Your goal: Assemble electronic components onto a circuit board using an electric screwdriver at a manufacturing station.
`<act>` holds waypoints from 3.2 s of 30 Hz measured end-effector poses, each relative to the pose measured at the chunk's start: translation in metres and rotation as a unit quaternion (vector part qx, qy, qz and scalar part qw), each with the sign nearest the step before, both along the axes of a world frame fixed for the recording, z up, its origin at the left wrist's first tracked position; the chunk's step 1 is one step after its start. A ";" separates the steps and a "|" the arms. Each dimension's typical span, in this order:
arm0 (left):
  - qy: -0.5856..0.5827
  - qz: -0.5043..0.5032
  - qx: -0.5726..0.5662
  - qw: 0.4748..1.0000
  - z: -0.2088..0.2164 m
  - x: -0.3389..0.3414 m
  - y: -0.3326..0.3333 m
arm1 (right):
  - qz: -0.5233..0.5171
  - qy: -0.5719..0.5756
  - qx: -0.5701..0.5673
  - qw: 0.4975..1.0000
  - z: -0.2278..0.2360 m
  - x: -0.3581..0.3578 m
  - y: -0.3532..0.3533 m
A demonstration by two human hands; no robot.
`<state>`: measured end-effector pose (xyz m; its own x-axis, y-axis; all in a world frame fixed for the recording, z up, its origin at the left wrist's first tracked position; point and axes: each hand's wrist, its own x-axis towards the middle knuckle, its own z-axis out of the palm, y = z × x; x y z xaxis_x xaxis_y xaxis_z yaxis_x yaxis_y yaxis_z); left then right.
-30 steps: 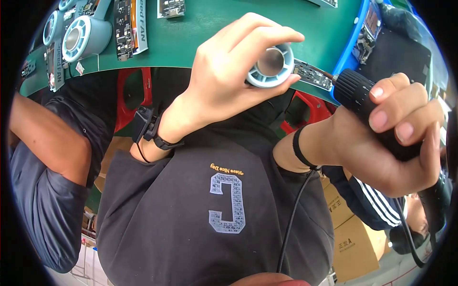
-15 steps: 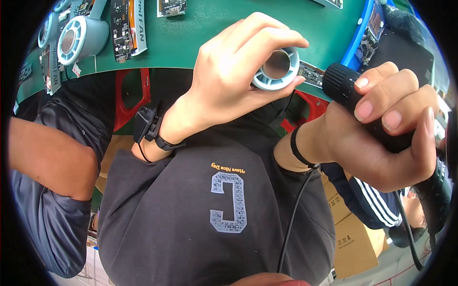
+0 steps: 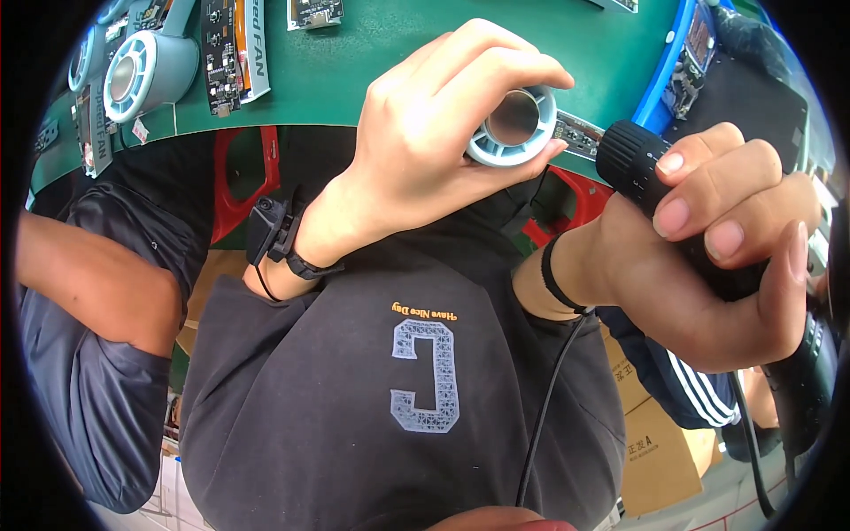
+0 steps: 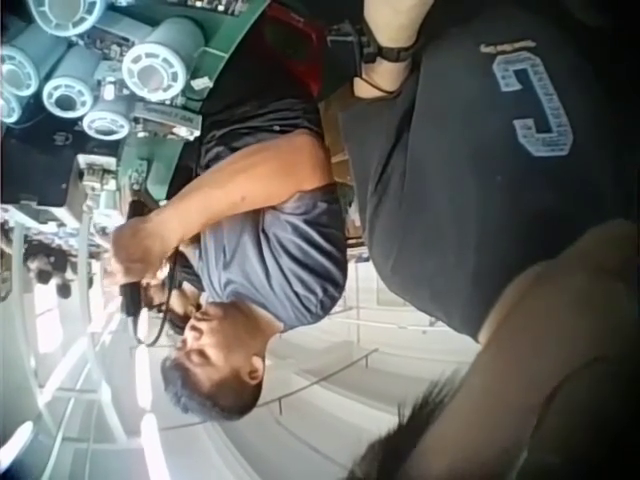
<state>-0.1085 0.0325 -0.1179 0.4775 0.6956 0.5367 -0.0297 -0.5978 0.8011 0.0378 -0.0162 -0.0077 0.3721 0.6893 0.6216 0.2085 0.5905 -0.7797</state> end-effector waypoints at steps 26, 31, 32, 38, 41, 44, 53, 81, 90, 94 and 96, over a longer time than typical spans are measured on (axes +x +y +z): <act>-0.029 0.060 0.026 0.997 0.004 0.003 -0.001 | 0.079 -0.106 -0.095 0.987 0.004 0.026 0.001; -0.032 0.059 0.024 0.997 0.004 0.003 -0.002 | 0.076 -0.084 -0.068 0.991 -0.003 0.022 0.003; -0.027 0.059 0.022 0.998 0.004 0.002 -0.003 | 0.075 -0.080 -0.063 0.992 -0.004 0.022 0.003; -0.070 0.055 0.174 0.981 -0.010 0.009 0.018 | 0.066 -0.056 -0.027 0.996 -0.010 0.019 0.004; -0.124 0.052 0.323 0.937 -0.024 0.018 0.037 | 0.062 -0.045 -0.011 0.997 -0.012 0.017 0.004; -0.142 0.052 0.366 0.918 -0.026 0.019 0.038 | 0.058 -0.034 0.005 0.998 -0.014 0.015 0.004; -0.140 0.045 0.307 0.940 -0.019 0.018 0.030 | 0.074 -0.044 0.037 0.996 -0.038 0.015 0.010; 0.078 0.029 0.042 0.996 0.006 0.012 -0.007 | -0.217 0.062 0.033 0.974 0.022 0.177 -0.090; 0.069 0.038 0.048 0.996 0.005 0.006 -0.008 | -0.324 -0.056 -0.040 0.944 0.032 0.119 -0.065; 0.058 0.033 0.049 0.997 0.006 0.004 -0.005 | -0.131 0.039 -0.109 0.985 0.017 0.136 -0.074; 0.051 0.040 0.055 0.996 0.005 0.005 0.000 | -0.097 0.063 -0.020 0.993 0.017 0.109 -0.081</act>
<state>-0.1037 0.0325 -0.1131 0.4786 0.6734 0.5634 0.1004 -0.6794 0.7269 0.1471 -0.0971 0.0090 0.5743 0.6202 0.5344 0.2142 0.5162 -0.8293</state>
